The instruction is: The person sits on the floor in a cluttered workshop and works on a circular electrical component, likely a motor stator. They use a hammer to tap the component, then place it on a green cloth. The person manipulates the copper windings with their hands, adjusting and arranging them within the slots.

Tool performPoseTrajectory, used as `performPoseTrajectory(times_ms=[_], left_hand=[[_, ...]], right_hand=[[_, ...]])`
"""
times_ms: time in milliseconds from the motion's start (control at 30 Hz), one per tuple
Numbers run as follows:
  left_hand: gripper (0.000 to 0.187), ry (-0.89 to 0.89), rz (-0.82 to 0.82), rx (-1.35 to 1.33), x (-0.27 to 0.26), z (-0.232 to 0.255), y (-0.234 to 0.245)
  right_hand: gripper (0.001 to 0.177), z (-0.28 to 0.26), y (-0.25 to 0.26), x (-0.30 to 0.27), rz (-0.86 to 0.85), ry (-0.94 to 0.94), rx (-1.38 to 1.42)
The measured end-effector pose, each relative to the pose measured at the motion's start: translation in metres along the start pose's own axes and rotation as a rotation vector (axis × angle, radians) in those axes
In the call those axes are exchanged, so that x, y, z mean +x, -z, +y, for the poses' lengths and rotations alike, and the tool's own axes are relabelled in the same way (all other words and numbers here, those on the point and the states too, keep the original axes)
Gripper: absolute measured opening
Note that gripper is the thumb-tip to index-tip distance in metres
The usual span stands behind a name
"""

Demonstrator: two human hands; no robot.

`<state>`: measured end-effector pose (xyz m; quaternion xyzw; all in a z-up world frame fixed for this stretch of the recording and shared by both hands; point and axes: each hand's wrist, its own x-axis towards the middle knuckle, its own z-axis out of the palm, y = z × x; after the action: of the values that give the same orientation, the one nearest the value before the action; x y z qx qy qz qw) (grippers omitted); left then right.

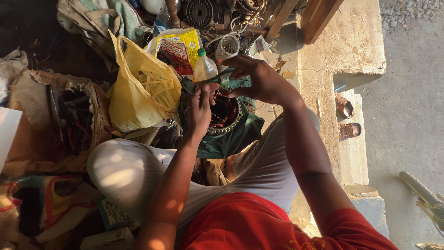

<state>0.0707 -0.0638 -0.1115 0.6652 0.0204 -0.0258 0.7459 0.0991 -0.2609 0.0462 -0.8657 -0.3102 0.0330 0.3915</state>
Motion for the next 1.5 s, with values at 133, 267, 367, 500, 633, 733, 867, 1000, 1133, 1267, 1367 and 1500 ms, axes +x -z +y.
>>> performPoseTrajectory(times_ms=[133,267,367,500,633,733,867,1000,1133,1267,1367,1500], left_hand=[[0.046,-0.062,-0.013,-0.323,-0.005,0.01,0.002],[0.053,-0.059,0.025,-0.335,-0.006,0.014,-0.001],[0.051,-0.098,0.002,-0.274,-0.008,0.016,0.002],[0.038,-0.112,-0.047,-0.249,-0.006,0.014,0.006],[0.029,-0.179,-0.057,-0.173,-0.008,0.009,0.005],[0.026,-0.248,-0.082,-0.062,-0.006,0.008,0.004],[0.027,-0.252,-0.143,0.156,0.0,0.001,0.002],[0.027,-0.25,-0.085,-0.08,0.001,-0.005,0.0],[0.025,-0.17,-0.048,-0.169,-0.002,0.0,0.001],[0.025,-0.175,-0.014,-0.246,-0.005,0.005,0.001],[0.024,-0.171,-0.025,-0.264,-0.01,0.009,0.0],[0.025,-0.192,-0.026,-0.142,-0.012,0.015,0.004]], right_hand=[[0.049,0.048,-0.013,-0.023,-0.001,-0.155,-0.175],[0.026,0.085,-0.042,-0.027,0.09,-0.127,-0.193],[0.021,0.093,-0.049,-0.012,-0.026,-0.339,-0.239],[0.01,0.077,-0.04,0.007,-0.195,-0.398,-0.368],[0.005,0.046,-0.039,0.016,0.135,-0.125,-0.615],[0.004,0.016,-0.046,0.015,0.217,0.036,-0.642],[0.009,-0.012,-0.043,0.009,0.275,0.192,-0.565],[0.006,0.0,-0.025,0.023,0.388,0.22,-0.475],[0.001,0.016,-0.018,0.007,0.319,0.076,-0.312],[0.016,0.027,-0.051,-0.013,0.063,0.266,-0.357],[0.028,0.046,-0.067,-0.008,0.299,0.373,-0.828],[0.017,0.079,-0.051,-0.009,0.155,0.225,-0.393]])
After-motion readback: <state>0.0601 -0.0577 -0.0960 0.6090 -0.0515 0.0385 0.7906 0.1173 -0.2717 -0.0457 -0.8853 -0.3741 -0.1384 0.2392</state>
